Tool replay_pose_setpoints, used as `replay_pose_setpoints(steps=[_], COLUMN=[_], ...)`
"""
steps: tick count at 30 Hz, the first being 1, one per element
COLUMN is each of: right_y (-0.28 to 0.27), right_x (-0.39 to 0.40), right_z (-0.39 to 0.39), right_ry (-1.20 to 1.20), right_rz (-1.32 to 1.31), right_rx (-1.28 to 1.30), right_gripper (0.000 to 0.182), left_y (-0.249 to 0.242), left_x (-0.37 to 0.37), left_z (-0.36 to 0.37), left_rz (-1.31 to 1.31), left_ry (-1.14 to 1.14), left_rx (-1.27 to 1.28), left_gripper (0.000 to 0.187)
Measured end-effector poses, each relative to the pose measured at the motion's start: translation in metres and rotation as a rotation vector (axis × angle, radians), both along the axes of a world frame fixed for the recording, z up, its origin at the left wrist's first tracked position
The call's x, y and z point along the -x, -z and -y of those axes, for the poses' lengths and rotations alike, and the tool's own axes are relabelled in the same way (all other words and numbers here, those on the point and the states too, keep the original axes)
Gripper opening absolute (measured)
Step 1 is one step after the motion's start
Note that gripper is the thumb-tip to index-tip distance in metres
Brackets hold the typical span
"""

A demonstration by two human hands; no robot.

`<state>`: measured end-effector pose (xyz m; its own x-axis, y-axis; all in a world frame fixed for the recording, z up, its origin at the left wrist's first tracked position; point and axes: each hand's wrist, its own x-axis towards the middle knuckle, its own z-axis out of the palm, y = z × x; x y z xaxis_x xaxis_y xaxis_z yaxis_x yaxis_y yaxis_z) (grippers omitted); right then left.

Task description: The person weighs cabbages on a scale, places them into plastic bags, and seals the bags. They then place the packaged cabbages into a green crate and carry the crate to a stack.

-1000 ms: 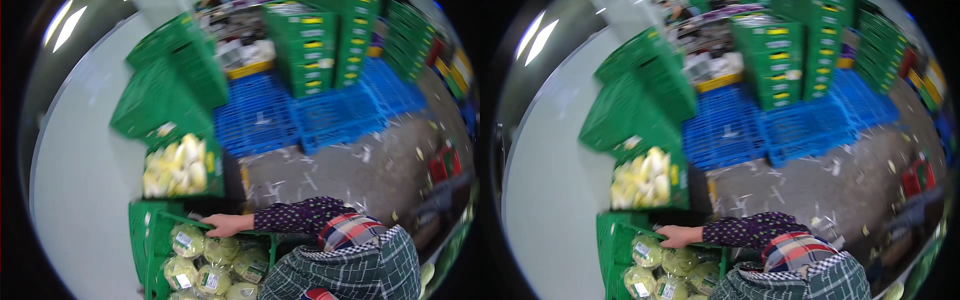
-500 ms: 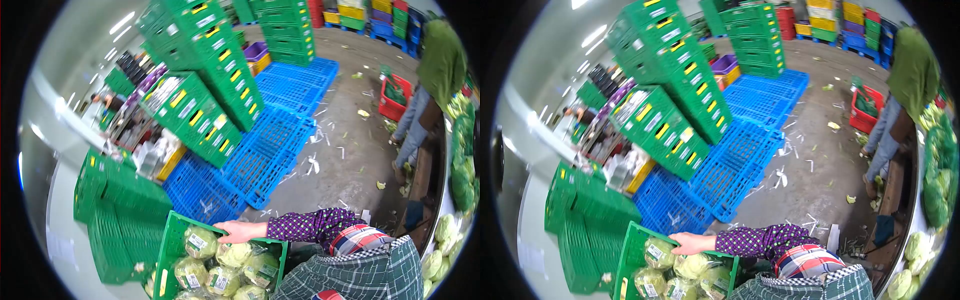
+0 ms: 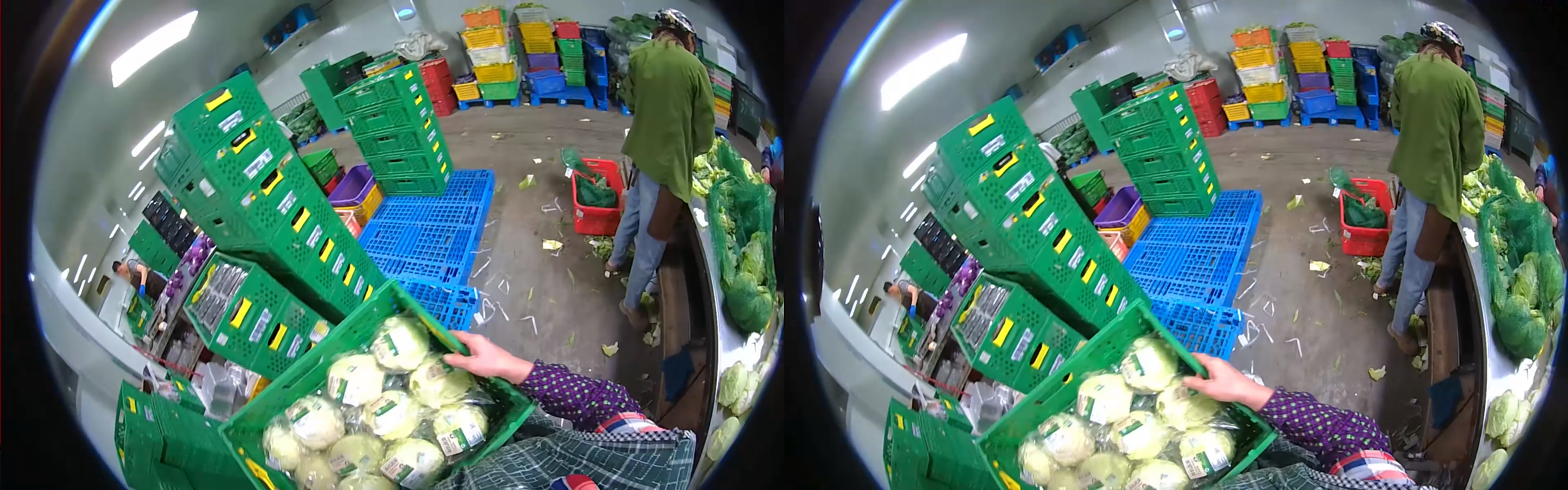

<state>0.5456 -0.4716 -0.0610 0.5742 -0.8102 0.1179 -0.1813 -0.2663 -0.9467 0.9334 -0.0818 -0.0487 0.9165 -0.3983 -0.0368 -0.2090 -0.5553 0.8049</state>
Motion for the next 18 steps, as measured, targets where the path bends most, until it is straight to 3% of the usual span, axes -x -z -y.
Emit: replay_pose_setpoints(steps=[1,2,4,6,9,10,18], right_y=[0.016,0.029,0.01,0.0,-0.03,-0.036,-0.041], right_x=[0.006,0.018,0.049,0.072,0.099,0.105,0.119], right_z=[0.023,0.042,0.08,0.119,0.167,0.181,0.336], right_ry=[0.046,0.092,0.098,0.173,0.21,0.221,0.294], right_rz=[0.087,0.162,0.092,0.106,0.098,0.065,0.065], right_rx=[0.06,0.112,-0.019,0.042,-0.012,-0.075,-0.153], right_gripper=[0.054,0.053,0.05,0.049,0.053,0.054,0.055], left_y=[0.009,0.019,0.02,0.048,0.088,0.02,0.032], left_x=[-0.01,-0.026,-0.02,-0.028,-0.052,0.01,0.007], left_z=[0.035,0.06,0.123,0.179,0.248,0.29,0.47], left_rz=[-0.113,-0.132,-0.141,0.111,0.194,0.077,0.017], left_ry=[0.075,0.057,0.092,0.127,0.149,0.116,0.146], left_rx=[0.256,0.148,0.153,0.144,0.093,0.089,0.145], left_gripper=[0.024,0.023,0.023,0.021,0.021,0.019,0.019])
